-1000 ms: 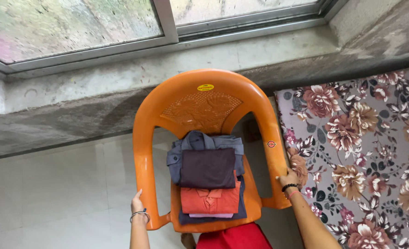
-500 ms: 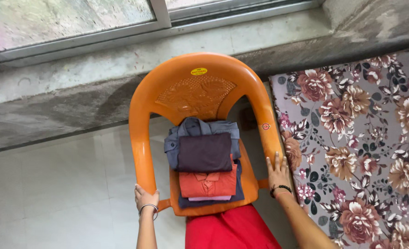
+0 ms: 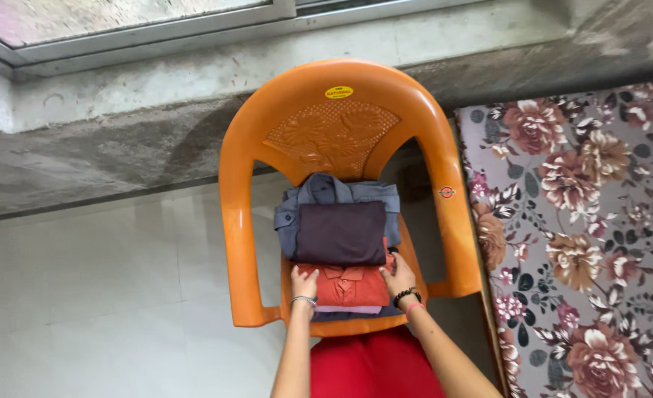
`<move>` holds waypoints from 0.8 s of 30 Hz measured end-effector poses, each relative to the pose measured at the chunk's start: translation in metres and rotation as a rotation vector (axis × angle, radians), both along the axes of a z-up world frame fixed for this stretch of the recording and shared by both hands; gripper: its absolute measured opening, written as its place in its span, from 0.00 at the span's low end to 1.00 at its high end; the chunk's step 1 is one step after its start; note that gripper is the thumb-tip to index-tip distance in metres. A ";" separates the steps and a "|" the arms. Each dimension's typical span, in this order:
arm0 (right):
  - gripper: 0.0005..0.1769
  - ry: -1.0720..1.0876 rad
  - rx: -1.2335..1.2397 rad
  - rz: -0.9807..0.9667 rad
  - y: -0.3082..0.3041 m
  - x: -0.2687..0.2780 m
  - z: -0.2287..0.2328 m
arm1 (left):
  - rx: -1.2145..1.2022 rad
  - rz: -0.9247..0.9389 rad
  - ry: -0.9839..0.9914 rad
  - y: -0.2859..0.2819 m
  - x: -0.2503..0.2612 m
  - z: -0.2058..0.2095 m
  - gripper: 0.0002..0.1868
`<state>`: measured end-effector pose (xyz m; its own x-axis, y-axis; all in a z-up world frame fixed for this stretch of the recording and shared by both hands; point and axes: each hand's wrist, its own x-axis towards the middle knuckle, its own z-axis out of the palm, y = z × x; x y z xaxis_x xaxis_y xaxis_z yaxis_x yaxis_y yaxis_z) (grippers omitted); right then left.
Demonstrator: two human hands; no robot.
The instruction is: The person smooths out a floral-patterned bedsheet over a mattress by hand and places a matching pillow at the head of the bed.
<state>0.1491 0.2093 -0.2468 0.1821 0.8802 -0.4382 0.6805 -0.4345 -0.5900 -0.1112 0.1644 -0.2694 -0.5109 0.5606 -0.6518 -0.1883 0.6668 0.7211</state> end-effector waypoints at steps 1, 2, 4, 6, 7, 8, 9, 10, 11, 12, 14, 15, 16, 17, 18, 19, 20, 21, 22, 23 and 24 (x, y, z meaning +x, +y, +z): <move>0.37 0.102 -0.101 -0.159 0.003 -0.011 -0.007 | 0.030 0.094 -0.069 0.009 0.004 -0.003 0.54; 0.38 0.202 -0.205 -0.323 0.006 -0.017 -0.016 | 0.035 0.027 0.058 0.014 0.008 -0.004 0.52; 0.35 0.519 -0.494 -0.792 0.024 -0.015 -0.033 | 0.044 -0.111 0.305 0.024 0.015 0.002 0.50; 0.33 0.664 -0.587 -0.956 0.026 -0.013 -0.051 | -0.320 -0.297 0.240 0.032 0.012 0.012 0.47; 0.33 0.653 -0.541 -0.882 0.025 -0.015 -0.060 | -0.502 -0.388 0.205 0.034 0.012 0.015 0.45; 0.32 0.648 -0.491 -0.803 0.029 -0.017 -0.067 | -0.526 -0.421 0.235 0.035 0.013 0.017 0.46; 0.31 0.719 -0.464 -0.807 0.029 -0.016 -0.073 | -0.549 -0.453 0.265 0.033 0.014 0.016 0.48; 0.32 0.794 -0.431 -0.810 0.030 -0.015 -0.078 | -0.568 -0.487 0.297 0.034 0.013 0.012 0.49; 0.33 0.867 -0.398 -0.812 0.033 -0.015 -0.082 | -0.567 -0.478 0.296 0.037 0.009 0.008 0.49; 0.35 0.957 -0.332 -0.793 0.032 -0.015 -0.081 | -0.574 -0.476 0.290 0.035 0.006 0.007 0.49; 0.39 1.134 -0.201 -0.752 0.027 -0.021 -0.070 | -0.593 -0.464 0.339 0.028 0.009 0.013 0.46; 0.39 0.754 -0.100 -0.616 0.013 -0.026 -0.059 | -0.606 -0.453 0.395 0.024 0.012 0.021 0.43; 0.40 0.381 0.007 -0.458 0.008 -0.032 -0.047 | -0.602 -0.431 0.452 0.030 0.016 0.029 0.40; 0.40 0.008 0.109 -0.294 0.001 -0.039 -0.027 | -0.437 -0.522 0.654 0.029 0.018 0.040 0.41; 0.42 -0.060 0.187 -0.118 -0.009 -0.043 -0.001 | -0.266 -0.608 0.848 0.021 0.022 0.052 0.42; 0.45 -0.129 0.262 0.060 -0.016 -0.045 0.024 | -0.087 -0.688 1.037 0.018 0.027 0.063 0.44; 0.44 -0.173 0.264 0.287 -0.016 -0.047 0.043 | -0.071 -0.847 1.032 0.017 0.031 0.071 0.44; 0.44 -0.216 0.262 0.514 -0.017 -0.049 0.058 | -0.055 -1.006 1.023 0.015 0.038 0.079 0.45; 0.44 -0.256 0.262 0.742 -0.014 -0.052 0.067 | -0.039 -1.162 1.014 0.016 0.041 0.086 0.46; 0.45 -0.333 0.127 0.815 -0.010 -0.052 0.072 | -0.132 -1.201 0.956 0.017 0.044 0.092 0.47; 0.46 -0.413 -0.017 0.881 -0.008 -0.045 0.074 | -0.225 -1.241 0.892 0.015 0.050 0.096 0.47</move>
